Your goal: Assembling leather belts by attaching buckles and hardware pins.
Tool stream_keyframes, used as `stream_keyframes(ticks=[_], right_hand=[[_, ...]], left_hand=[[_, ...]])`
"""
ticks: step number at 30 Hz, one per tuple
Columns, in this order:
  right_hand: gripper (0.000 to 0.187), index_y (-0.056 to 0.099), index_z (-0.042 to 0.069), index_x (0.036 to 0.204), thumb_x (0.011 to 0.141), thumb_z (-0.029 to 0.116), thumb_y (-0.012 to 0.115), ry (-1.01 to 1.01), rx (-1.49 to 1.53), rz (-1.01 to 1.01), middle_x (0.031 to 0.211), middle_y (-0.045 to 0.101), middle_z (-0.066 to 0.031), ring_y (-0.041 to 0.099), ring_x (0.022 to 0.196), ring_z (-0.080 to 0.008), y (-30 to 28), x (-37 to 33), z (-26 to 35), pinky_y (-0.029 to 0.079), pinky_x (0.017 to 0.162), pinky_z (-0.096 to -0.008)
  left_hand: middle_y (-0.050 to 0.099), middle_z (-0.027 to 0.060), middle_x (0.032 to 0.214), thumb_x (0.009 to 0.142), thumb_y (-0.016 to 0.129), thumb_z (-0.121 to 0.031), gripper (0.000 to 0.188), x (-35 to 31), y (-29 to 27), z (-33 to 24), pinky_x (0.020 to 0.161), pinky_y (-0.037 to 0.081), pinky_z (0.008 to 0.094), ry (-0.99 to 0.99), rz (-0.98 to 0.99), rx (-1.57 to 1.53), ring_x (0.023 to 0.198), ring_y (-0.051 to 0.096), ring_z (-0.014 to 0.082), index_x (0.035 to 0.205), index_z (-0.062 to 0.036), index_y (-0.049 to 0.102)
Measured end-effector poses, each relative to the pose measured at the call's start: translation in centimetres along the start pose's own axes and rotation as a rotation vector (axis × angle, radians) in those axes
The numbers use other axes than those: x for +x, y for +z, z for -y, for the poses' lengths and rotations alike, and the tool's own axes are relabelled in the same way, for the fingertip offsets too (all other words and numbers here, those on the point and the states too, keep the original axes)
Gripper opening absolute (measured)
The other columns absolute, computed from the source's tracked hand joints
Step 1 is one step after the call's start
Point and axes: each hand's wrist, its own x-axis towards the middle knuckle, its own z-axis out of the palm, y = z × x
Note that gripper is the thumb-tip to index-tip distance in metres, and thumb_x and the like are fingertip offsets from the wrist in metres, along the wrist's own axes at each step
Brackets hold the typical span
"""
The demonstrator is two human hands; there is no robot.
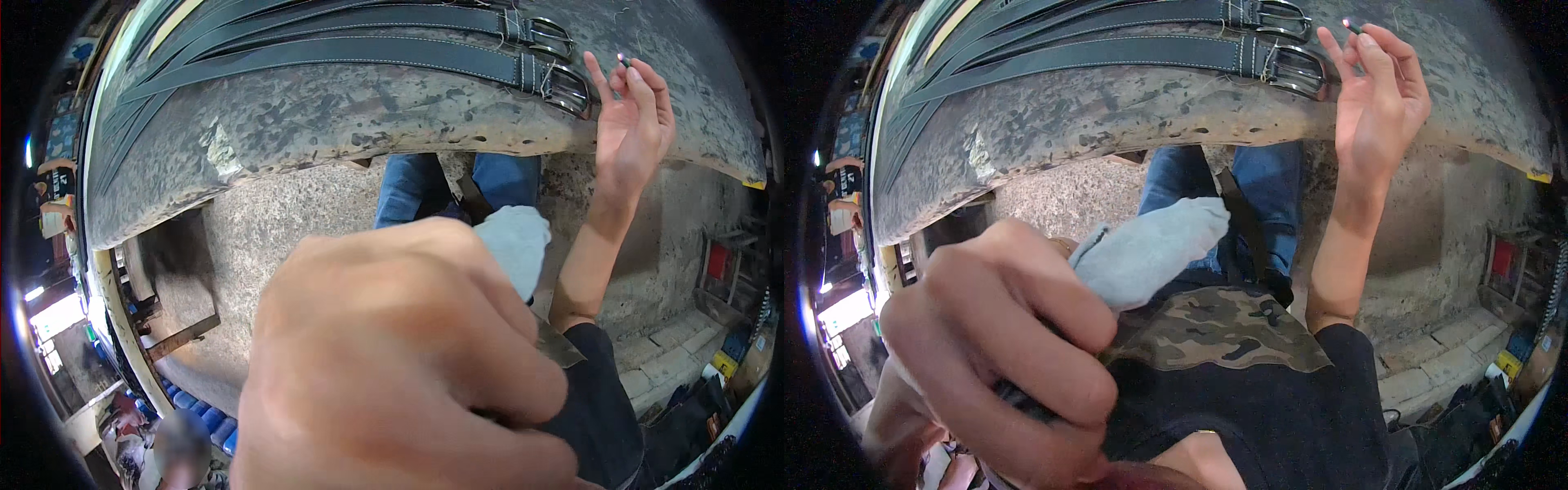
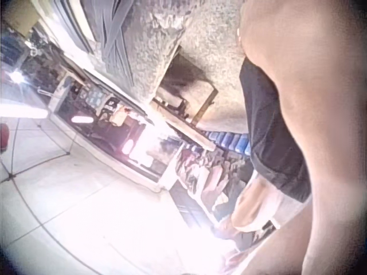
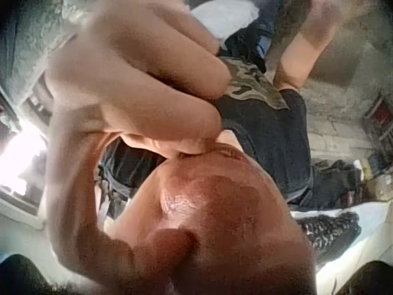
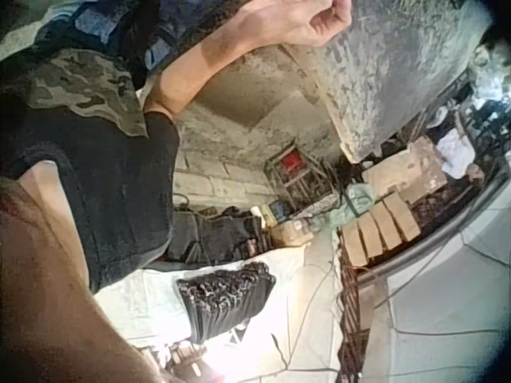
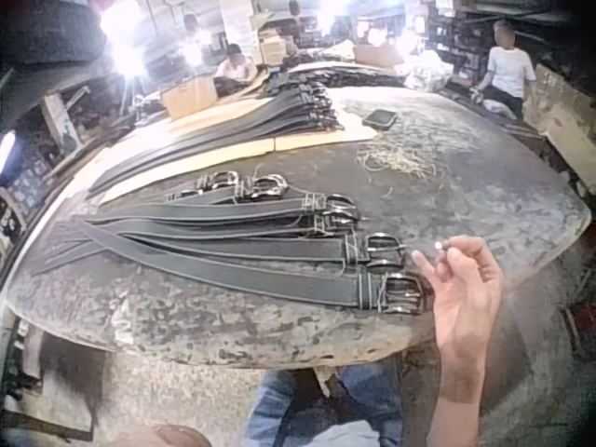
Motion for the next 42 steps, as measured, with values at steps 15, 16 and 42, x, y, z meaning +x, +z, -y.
stream_keyframes(ticks=[15,16,42], right_hand=[[0.023,0.064,-0.012,0.11,0.089,-0.004,0.064,-0.107,-0.393,-0.18,0.1,0.068,-0.0187,0.067,0.082,-0.0189,-2.7,-0.9,4.4,0.059,0.078,-0.0347],[0.023,0.065,-0.011,0.11,0.089,-0.003,0.064,-0.119,-0.436,-0.187,0.097,0.069,-0.0172,0.067,0.08,-0.0182,-3.1,-0.8,4.5,0.058,0.076,-0.0317],[0.017,0.071,-0.005,0.096,0.081,-0.013,0.069,-0.414,-1.021,-0.207,0.1,0.069,-0.013,0.066,0.089,-0.0155,-7.1,-2.0,4.7,0.054,0.075,-0.0241]], left_hand=[[0.061,0.0055,0.061,0.076,0.075,0.002,0.051,-0.3,-1.3,-0.2,0.034,0.027,0.0221,-0.26,0.182,-0.054,0.039,0.041,0.011,0.118,-0.0227,0.06],[0.059,0.0054,0.061,0.077,0.072,0.002,0.05,-0.4,-1.7,-0.2,0.035,0.027,0.0227,-0.224,0.122,0.043,0.04,0.041,0.0112,0.12,-0.0202,0.057],[0.061,0.0054,0.07,0.074,0.065,0.007,0.022,-3.6,-3.0,10.7,0.063,0.049,0.0308,-0.254,-0.45,1.237,0.06,0.061,0.0217,0.092,-0.0039,0.062]])
